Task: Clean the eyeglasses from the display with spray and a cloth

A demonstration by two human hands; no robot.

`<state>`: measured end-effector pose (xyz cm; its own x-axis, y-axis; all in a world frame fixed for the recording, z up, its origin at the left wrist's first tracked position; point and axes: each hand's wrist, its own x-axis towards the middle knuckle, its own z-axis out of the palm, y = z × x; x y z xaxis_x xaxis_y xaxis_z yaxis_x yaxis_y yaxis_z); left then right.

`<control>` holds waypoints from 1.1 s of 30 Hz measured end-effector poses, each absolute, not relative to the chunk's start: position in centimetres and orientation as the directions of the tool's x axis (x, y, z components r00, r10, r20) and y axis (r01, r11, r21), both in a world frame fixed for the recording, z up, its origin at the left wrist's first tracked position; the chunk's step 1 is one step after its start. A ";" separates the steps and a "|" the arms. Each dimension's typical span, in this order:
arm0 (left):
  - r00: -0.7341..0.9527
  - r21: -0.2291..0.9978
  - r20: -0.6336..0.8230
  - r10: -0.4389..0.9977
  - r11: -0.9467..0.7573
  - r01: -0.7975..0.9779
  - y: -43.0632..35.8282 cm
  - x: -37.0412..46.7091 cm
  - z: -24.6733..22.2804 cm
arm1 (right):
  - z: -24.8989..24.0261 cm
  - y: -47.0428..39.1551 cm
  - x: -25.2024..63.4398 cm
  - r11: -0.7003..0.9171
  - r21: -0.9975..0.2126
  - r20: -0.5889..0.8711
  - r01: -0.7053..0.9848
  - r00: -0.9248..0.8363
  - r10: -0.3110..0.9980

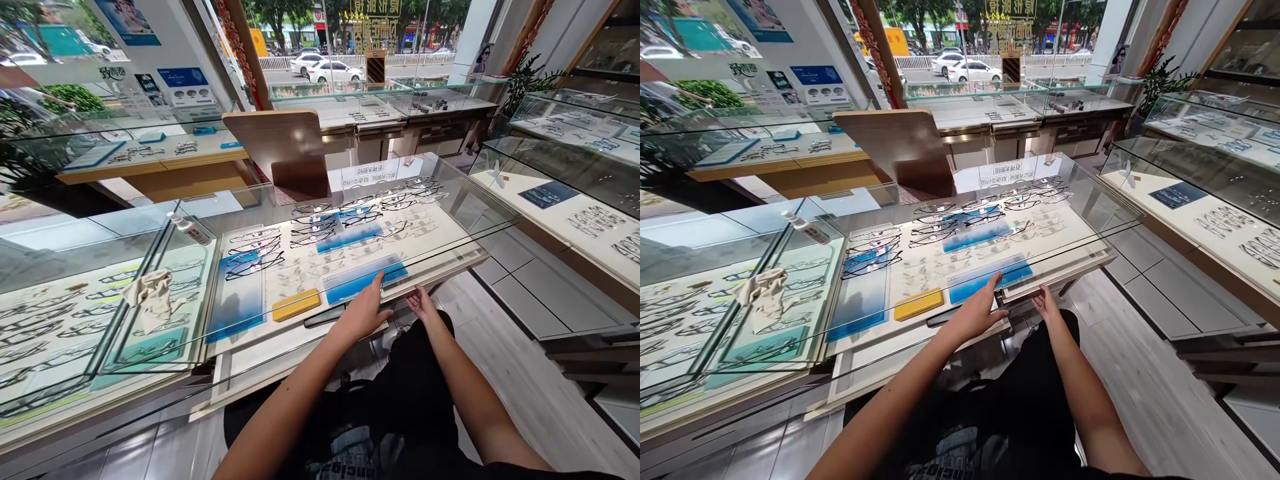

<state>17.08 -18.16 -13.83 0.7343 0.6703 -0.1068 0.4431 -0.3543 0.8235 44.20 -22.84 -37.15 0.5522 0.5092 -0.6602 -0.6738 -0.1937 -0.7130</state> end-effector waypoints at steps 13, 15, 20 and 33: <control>0.823 0.657 -0.226 0.521 -0.543 0.524 -20.1 17.1 -11.4 | -34.9 -30.4 44.7 -0.316 -0.624 -0.743 -0.715 0.417 0.523; 0.826 0.644 -0.233 0.514 -0.555 0.527 -20.6 17.2 -11.4 | -34.3 -31.3 44.3 -0.352 -0.636 -0.741 -0.687 0.415 0.528; 0.848 0.622 -0.228 0.477 -0.599 0.505 -21.7 17.2 -11.4 | -31.3 -33.9 44.6 -0.519 -0.670 -0.734 -0.531 0.368 0.570; 0.877 0.612 -0.204 0.436 -0.642 0.461 -25.7 16.8 -12.1 | -2.2 -23.9 44.6 0.101 -0.324 0.138 0.941 -0.059 0.989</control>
<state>16.80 -25.69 -12.07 0.8767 0.4359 -0.2036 0.4615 -0.6421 0.6122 44.63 -23.87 -2.21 -0.0590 0.9887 0.1382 0.9407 0.1013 -0.3237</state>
